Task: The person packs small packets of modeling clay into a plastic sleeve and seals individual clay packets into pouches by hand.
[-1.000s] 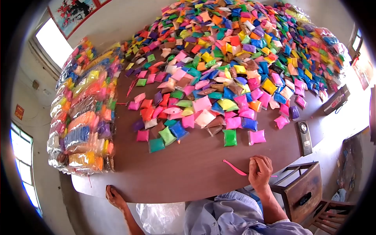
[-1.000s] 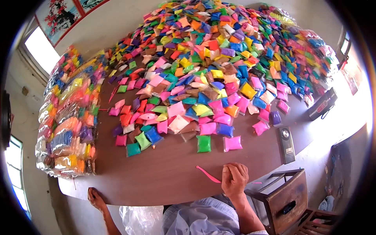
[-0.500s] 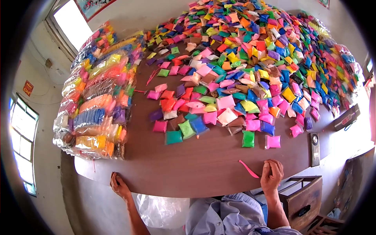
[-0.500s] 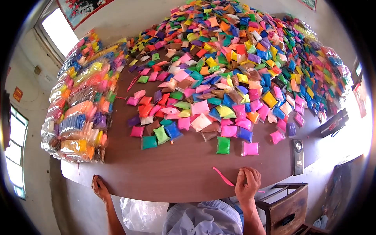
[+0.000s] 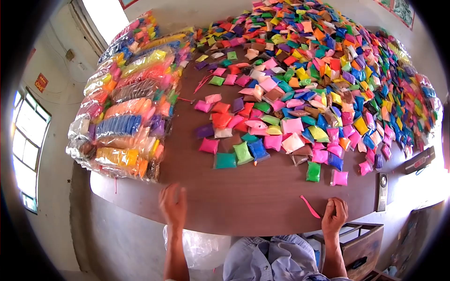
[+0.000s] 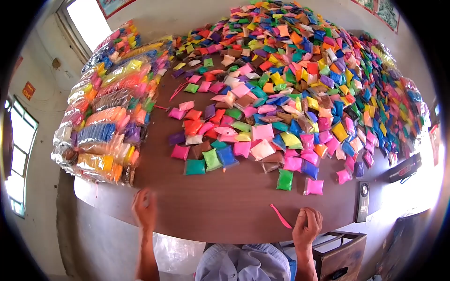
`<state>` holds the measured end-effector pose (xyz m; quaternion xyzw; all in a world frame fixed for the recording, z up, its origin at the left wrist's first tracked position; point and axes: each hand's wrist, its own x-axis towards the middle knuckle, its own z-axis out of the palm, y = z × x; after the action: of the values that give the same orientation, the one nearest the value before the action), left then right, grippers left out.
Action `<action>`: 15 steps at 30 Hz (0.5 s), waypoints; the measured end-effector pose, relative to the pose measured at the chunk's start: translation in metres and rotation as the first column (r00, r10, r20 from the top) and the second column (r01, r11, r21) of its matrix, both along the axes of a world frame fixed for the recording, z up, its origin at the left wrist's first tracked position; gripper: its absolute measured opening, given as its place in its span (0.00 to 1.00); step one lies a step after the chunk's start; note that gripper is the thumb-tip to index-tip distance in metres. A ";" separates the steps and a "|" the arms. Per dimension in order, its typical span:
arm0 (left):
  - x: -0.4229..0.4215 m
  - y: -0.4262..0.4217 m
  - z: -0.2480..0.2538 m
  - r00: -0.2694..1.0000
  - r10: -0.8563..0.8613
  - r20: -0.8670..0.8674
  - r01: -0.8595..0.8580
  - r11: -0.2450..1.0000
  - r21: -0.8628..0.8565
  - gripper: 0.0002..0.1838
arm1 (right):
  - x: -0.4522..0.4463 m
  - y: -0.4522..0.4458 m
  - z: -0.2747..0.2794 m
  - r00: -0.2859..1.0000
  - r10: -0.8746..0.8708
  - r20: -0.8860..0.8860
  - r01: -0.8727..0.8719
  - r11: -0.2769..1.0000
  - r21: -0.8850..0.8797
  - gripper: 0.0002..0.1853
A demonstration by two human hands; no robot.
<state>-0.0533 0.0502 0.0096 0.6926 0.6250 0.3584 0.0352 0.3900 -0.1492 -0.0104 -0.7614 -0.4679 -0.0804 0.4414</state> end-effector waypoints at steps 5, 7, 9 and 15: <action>0.100 0.078 0.029 0.954 -0.300 0.007 0.297 0.949 0.109 0.16 | -0.001 0.000 0.003 1.000 0.009 0.009 -0.009 1.000 -0.008 0.04; 0.124 0.117 0.029 0.939 -0.343 0.004 0.340 0.931 0.132 0.16 | 0.000 0.001 0.003 1.000 0.003 0.006 -0.003 1.000 -0.010 0.03; 0.141 0.151 0.021 0.925 -0.369 -0.091 0.380 0.898 0.220 0.17 | -0.001 0.000 0.003 1.000 -0.013 -0.003 0.013 1.000 -0.011 0.03; 0.151 0.191 0.003 0.912 -0.397 -0.104 0.405 0.911 0.072 0.16 | -0.001 0.000 0.002 0.999 -0.043 -0.031 0.043 0.999 -0.007 0.02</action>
<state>0.0979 0.2408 0.0122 0.8219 0.4532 0.3415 0.0489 0.3893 -0.1492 -0.0081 -0.7738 -0.4447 -0.0768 0.4444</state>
